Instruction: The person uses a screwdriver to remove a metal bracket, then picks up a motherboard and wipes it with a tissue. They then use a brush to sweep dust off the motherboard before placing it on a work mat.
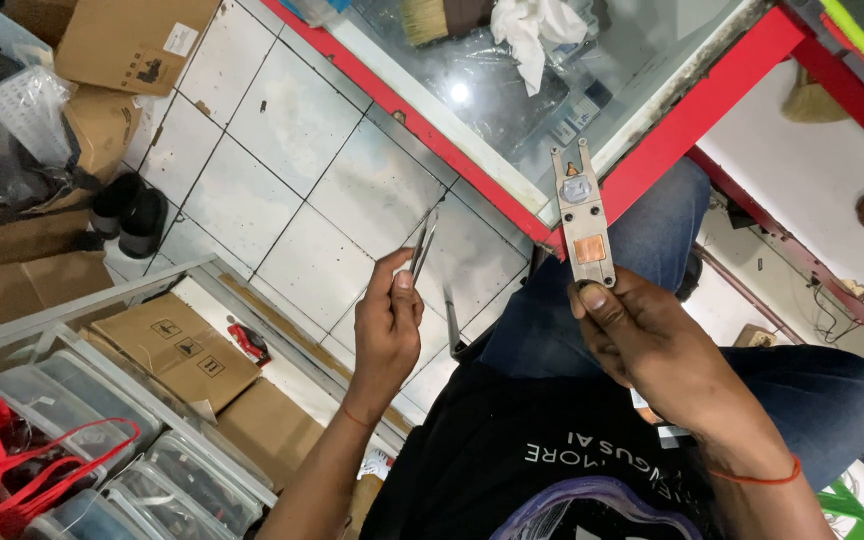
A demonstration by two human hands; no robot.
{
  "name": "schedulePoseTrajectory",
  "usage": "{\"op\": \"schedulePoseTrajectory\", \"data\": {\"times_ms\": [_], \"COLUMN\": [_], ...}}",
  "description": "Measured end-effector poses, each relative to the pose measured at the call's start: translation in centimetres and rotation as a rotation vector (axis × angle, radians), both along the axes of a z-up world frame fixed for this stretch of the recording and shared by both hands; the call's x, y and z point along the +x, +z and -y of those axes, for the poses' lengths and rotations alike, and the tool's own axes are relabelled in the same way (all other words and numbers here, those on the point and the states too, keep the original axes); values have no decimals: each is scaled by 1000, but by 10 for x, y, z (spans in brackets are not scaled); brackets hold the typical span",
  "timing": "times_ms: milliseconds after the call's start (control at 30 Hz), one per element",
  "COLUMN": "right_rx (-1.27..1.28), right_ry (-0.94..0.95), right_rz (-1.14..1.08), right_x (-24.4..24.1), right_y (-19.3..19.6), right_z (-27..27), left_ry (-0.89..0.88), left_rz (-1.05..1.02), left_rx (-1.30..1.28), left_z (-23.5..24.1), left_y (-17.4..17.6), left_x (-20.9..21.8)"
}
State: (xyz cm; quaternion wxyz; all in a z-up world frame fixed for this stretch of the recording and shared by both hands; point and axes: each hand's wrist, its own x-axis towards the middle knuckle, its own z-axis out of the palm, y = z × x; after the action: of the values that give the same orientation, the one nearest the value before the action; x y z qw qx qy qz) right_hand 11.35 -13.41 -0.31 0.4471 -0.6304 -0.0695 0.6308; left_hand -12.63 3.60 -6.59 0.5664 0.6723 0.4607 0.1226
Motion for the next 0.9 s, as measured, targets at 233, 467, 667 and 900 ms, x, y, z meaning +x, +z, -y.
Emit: {"op": "schedulePoseTrajectory", "data": {"times_ms": [233, 467, 667, 900], "right_rx": [54, 313, 277, -11], "right_ry": [-34, -146, 40, 296], "right_rz": [66, 350, 387, 667], "right_x": [-4, 40, 74, 67], "right_y": [-5, 58, 60, 74], "right_z": [5, -55, -124, -142], "left_ry": [-29, -240, -215, -203], "left_rz": [186, 170, 43, 38], "left_rx": [405, 746, 902, 908], "left_z": [-14, -73, -78, -74], "left_y": [49, 85, 68, 65], "left_x": [39, 99, 115, 110]}}
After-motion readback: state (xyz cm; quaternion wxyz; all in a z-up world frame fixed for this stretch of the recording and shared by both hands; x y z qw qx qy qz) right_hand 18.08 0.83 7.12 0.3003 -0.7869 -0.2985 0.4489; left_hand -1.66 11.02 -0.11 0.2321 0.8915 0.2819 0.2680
